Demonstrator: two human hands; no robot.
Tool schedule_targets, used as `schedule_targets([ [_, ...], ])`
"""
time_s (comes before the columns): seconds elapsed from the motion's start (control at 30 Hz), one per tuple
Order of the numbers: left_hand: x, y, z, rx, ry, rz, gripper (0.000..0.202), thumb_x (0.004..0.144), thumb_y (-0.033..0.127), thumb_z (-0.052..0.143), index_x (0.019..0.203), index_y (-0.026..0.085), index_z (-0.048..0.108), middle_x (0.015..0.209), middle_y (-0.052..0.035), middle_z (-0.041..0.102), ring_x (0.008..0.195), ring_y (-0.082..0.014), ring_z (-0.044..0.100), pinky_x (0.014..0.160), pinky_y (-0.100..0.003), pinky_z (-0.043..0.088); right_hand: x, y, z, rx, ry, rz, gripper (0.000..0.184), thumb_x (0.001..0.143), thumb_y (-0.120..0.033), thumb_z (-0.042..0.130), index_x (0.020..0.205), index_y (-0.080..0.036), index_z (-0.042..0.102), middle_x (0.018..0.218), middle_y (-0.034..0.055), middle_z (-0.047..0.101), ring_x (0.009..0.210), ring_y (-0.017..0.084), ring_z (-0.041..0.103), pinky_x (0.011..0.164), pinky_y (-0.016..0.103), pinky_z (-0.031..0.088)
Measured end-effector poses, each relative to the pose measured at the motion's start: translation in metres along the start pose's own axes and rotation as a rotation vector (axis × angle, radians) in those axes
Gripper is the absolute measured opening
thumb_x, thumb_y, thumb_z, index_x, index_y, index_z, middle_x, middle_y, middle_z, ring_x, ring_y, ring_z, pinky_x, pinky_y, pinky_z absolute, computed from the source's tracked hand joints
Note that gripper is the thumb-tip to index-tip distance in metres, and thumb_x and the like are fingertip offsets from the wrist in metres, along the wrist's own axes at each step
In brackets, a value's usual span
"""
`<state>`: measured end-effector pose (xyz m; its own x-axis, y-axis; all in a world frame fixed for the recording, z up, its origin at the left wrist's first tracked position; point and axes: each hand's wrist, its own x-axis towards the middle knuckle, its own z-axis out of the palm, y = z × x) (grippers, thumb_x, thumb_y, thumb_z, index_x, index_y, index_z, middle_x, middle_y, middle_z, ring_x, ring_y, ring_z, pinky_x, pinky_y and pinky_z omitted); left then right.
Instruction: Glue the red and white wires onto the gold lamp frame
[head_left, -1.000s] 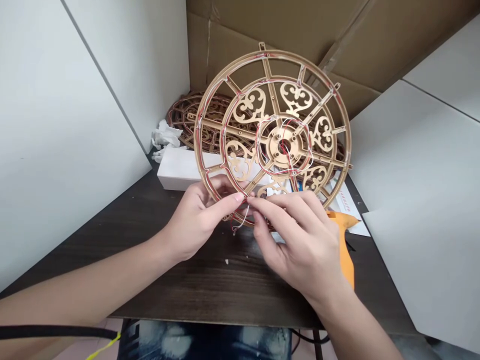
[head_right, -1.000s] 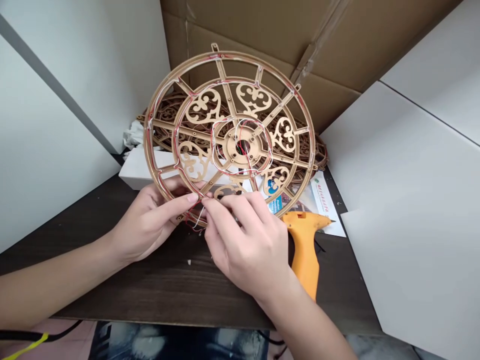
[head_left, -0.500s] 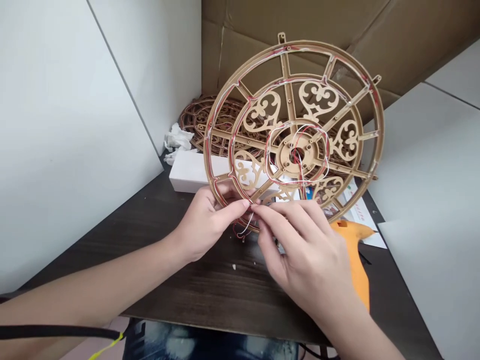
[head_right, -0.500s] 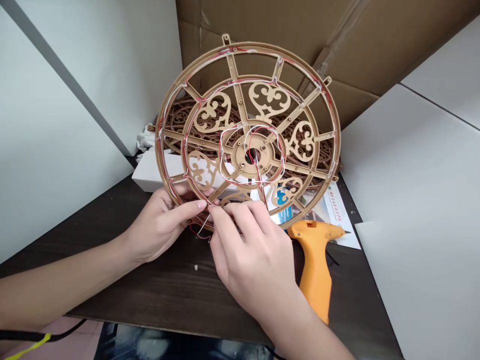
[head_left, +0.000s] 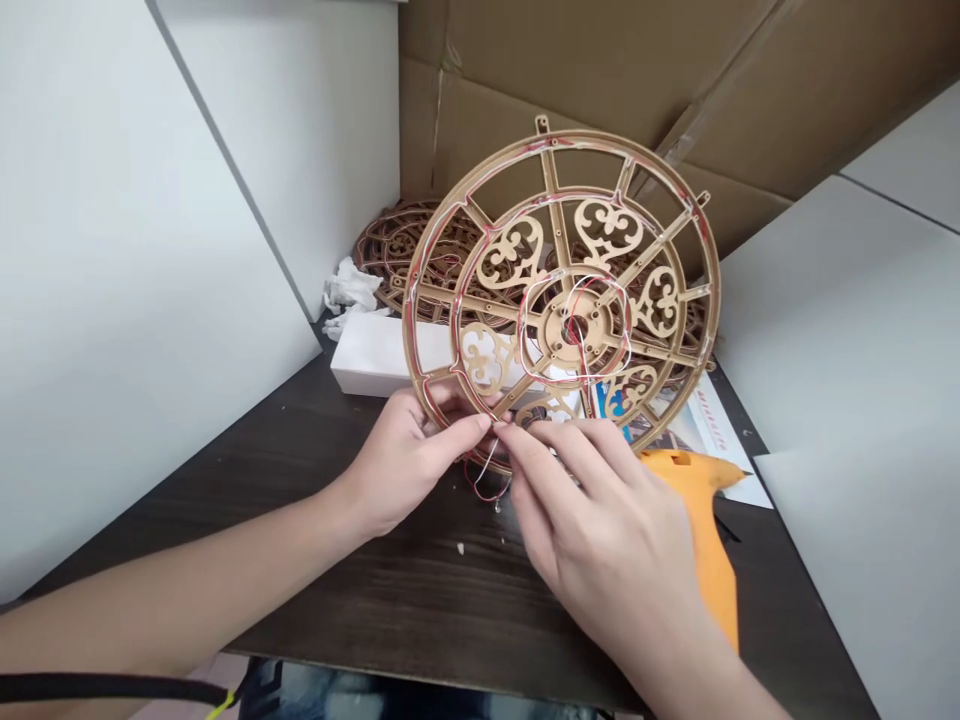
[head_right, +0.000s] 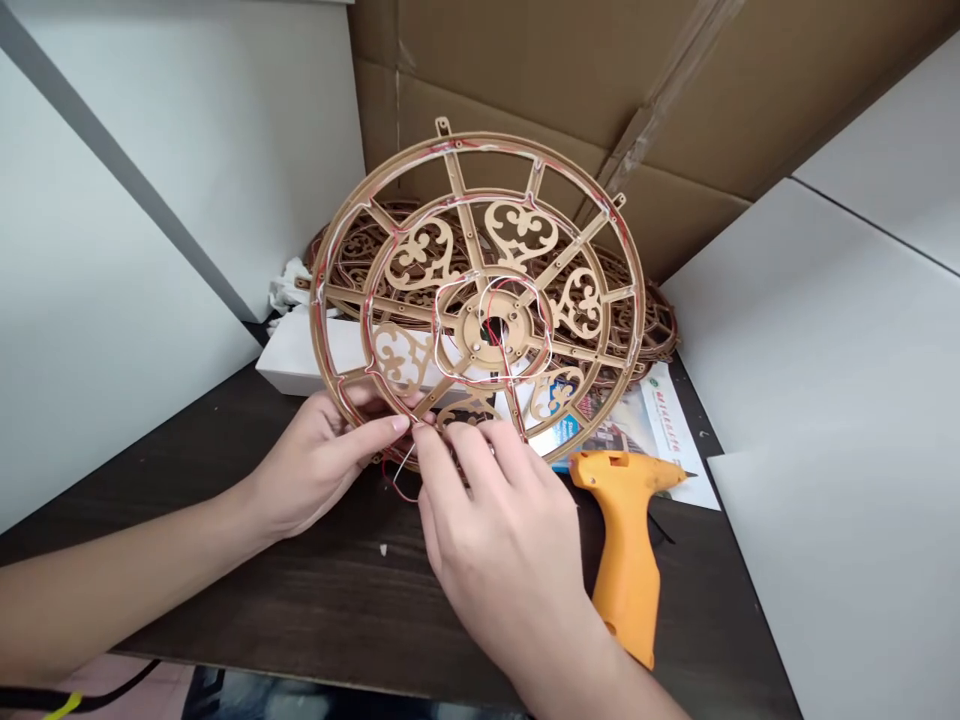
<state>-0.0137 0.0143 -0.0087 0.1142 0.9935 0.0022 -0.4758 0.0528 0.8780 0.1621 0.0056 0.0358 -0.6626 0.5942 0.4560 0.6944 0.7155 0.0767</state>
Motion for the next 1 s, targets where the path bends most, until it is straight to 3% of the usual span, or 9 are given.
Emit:
schedule_targets([
  [0.23, -0.002, 0.002, 0.001, -0.010, 0.011, -0.003, 0.020, 0.081, 0.018, 0.080, 0.100, 0.020, 0.080, 0.100, -0.0037, 0.080, 0.092, -0.0203, 0.075, 0.080, -0.028, 0.061, 0.000, 0.005, 0.003, 0.214, -0.023, 0.023, 0.030, 0.094, -0.010, 0.059, 0.122, -0.010, 0.071, 0.105, 0.0097, 0.069, 0.094, 0.024, 0.056, 0.086, 0.041, 0.052],
  [0.47, 0.000, 0.000, 0.000, -0.001, 0.058, -0.027, 0.022, 0.077, 0.021, 0.082, 0.099, 0.019, 0.078, 0.100, -0.0053, 0.080, 0.092, -0.0233, 0.075, 0.081, -0.033, 0.064, 0.003, 0.004, 0.007, 0.168, -0.055, 0.035, 0.031, 0.093, -0.012, 0.059, 0.122, -0.012, 0.070, 0.106, 0.0091, 0.070, 0.095, 0.026, 0.057, 0.087, 0.045, 0.053],
  [0.63, 0.002, 0.000, -0.002, -0.004, 0.064, -0.010, 0.021, 0.079, 0.023, 0.083, 0.100, 0.020, 0.079, 0.100, -0.0049, 0.080, 0.092, -0.0219, 0.075, 0.082, -0.031, 0.064, 0.004, 0.004, 0.004, 0.153, -0.049, 0.044, 0.030, 0.094, -0.014, 0.060, 0.123, -0.013, 0.071, 0.104, 0.0086, 0.070, 0.094, 0.025, 0.058, 0.086, 0.045, 0.054],
  [0.87, 0.010, 0.010, -0.003, -0.057, -0.006, 0.084, 0.017, 0.086, 0.021, 0.078, 0.103, 0.021, 0.077, 0.109, -0.0047, 0.079, 0.100, -0.0205, 0.075, 0.086, -0.029, 0.063, -0.001, 0.008, -0.010, 0.136, 0.107, 0.011, 0.044, 0.090, -0.014, 0.070, 0.134, -0.009, 0.065, 0.119, 0.0097, 0.072, 0.107, 0.026, 0.059, 0.102, 0.044, 0.051],
  [1.0, 0.010, 0.016, -0.001, -0.127, 0.015, 0.082, 0.015, 0.086, 0.015, 0.076, 0.100, 0.021, 0.078, 0.101, -0.0015, 0.079, 0.092, -0.0152, 0.074, 0.083, -0.022, 0.062, -0.003, 0.007, -0.013, 0.088, 0.195, -0.007, 0.036, 0.087, -0.015, 0.074, 0.122, -0.011, 0.071, 0.109, 0.0090, 0.074, 0.103, 0.026, 0.061, 0.101, 0.045, 0.051],
])
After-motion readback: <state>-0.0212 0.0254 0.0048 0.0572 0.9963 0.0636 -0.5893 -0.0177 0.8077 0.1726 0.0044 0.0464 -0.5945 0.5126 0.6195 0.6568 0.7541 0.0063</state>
